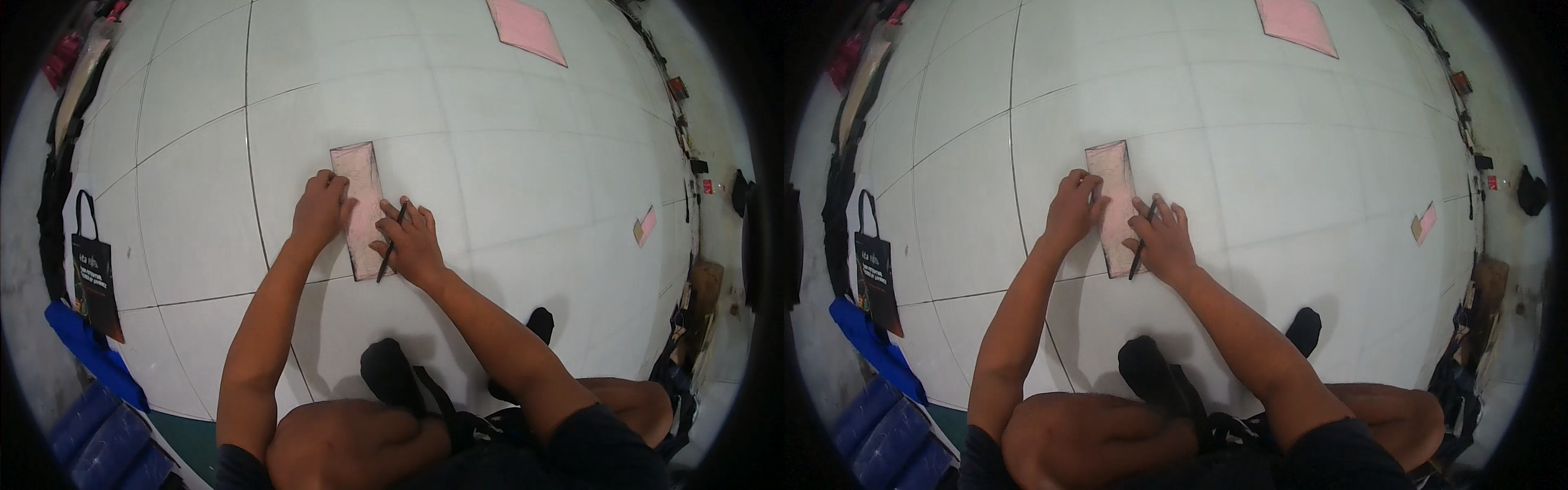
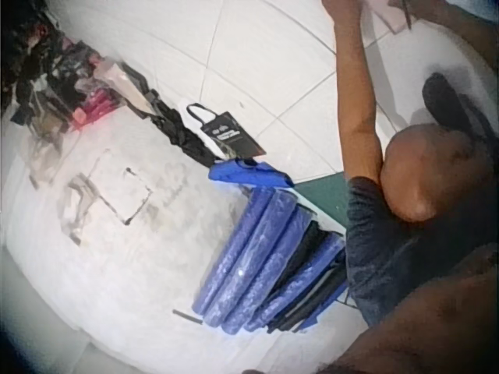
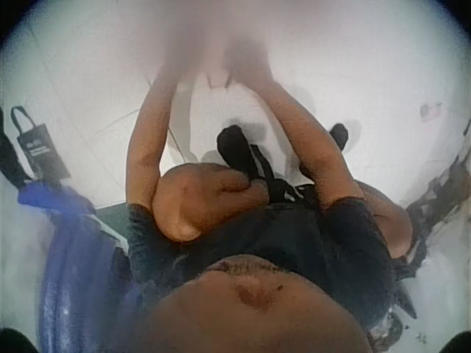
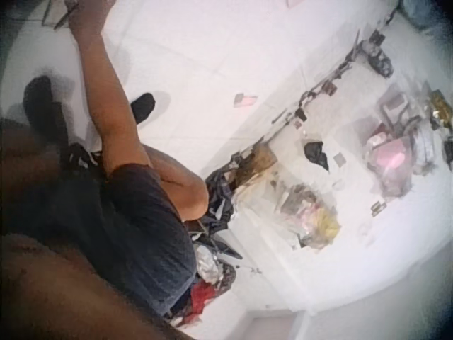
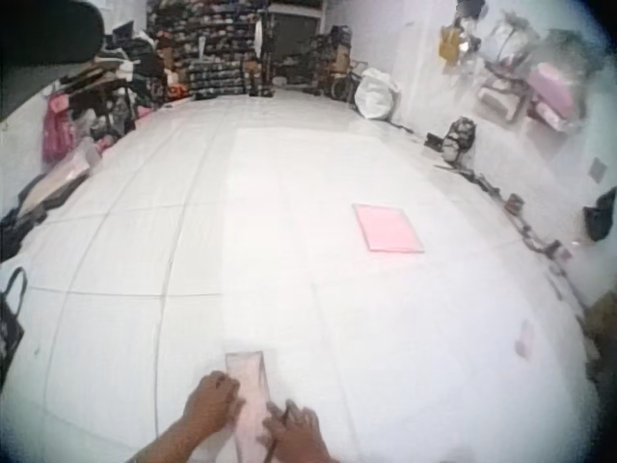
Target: The person sits on a tiled floor and uses a black pen to draw lines on a rectangular piece of pink fabric. They hold the fabric steady with one hand while marking it with the other, occasionally adjusting the fabric's position on the floor.
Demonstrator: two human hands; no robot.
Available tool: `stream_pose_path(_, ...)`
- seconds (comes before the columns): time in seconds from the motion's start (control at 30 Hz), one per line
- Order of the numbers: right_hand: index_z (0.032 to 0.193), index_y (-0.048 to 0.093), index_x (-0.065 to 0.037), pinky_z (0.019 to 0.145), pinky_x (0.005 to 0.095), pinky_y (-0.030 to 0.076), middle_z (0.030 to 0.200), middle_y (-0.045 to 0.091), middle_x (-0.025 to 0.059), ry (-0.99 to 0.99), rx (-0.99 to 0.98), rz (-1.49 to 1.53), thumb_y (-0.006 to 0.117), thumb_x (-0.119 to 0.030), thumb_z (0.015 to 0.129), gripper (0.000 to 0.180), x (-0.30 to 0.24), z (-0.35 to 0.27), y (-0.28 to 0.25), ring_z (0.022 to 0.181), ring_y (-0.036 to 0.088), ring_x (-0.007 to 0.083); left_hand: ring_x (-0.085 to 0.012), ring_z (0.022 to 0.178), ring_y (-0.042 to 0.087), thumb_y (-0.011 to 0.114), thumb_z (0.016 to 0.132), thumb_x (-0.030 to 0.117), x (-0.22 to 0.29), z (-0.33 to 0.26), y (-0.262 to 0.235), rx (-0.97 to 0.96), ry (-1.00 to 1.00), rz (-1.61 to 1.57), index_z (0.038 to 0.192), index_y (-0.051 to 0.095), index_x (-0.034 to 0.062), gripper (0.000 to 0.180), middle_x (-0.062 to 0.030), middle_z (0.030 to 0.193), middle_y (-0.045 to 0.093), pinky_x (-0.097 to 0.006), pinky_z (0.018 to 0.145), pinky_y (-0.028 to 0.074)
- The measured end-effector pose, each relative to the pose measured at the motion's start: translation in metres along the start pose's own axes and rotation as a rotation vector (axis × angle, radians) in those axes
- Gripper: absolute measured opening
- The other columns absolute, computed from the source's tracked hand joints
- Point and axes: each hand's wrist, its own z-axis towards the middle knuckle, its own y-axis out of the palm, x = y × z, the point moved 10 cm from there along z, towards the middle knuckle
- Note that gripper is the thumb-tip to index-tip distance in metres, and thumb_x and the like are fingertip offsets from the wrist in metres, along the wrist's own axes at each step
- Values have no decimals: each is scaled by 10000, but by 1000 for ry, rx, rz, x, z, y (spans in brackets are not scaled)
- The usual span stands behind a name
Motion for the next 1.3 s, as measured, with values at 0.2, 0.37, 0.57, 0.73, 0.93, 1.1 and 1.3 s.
stream_pose_path(0.2, 1159, 642, -126, 1160, 595, 266, 1520, 546, 95, -12, 26, 14, 715, -377, 948, 336, 0, -2, -2, 1459, 397, 404, -402, 1469, 382, 995, 544, 466, 12, -17, 1, -313, 56, 93, 1571, 378, 45, 1270, -226, 1605, 353, -493, 1185, 380)
stream_pose_path(0.37, 1144, 642, -122, 1158, 600, 272, 1523, 544, 101, -24, 39, 9, 719, -380, 945, 334, -1, -1, -3, 1455, 403, 414, -407, 1505, 314, 1017, 446, 491, 20, -25, 11, -377, 62, 259, 1621, 296, 125, 1426, -242, 1650, 280, -511, 1184, 346)
stream_pose_path(0.57, 1142, 652, -127, 1168, 582, 275, 1533, 543, 95, -5, 8, -33, 742, -399, 934, 354, 0, -1, 1, 1455, 405, 409, -420, 1552, 236, 1018, 450, 494, 21, -25, 15, -437, 54, 302, 1625, 281, 144, 1430, -256, 1668, 235, -519, 1232, 292)
stream_pose_path(0.73, 1138, 631, -131, 1161, 606, 279, 1536, 535, 97, -5, -6, -34, 721, -388, 942, 335, -3, -1, 2, 1460, 407, 409, -428, 1568, 213, 1016, 461, 498, 35, -19, 20, -420, 175, 339, 1568, 297, -13, 1416, -278, 1662, 231, -522, 1267, 266)
stream_pose_path(0.93, 1157, 635, -129, 1175, 603, 261, 1540, 526, 103, 6, 0, -17, 724, -353, 945, 321, 0, -2, 1, 1470, 393, 399, -431, 1554, 264, 1008, 489, 514, 40, -9, 35, -542, 130, 386, 1535, 285, -68, 1399, -293, 1658, 234, -501, 1267, 284)
stream_pose_path(1.1, 1208, 616, -76, 1106, 506, 387, 1435, 588, 171, 177, -29, 219, 632, -268, 1002, 282, 15, -1, -13, 1338, 529, 388, -416, 1563, 252, 995, 513, 546, 45, -12, 30, -547, 132, 524, 1577, 250, 0, 1408, -289, 1673, 205, -532, 1265, 266)
stream_pose_path(1.3, 1166, 646, -10, 891, 396, 543, 1002, 704, 141, 229, -81, 621, 630, -137, 998, 211, -1, -46, -24, 985, 687, 342, -416, 1564, 253, 1005, 513, 496, 45, -9, 32, -531, 107, 506, 1597, 233, 44, 1405, -279, 1686, 170, -547, 1264, 260)
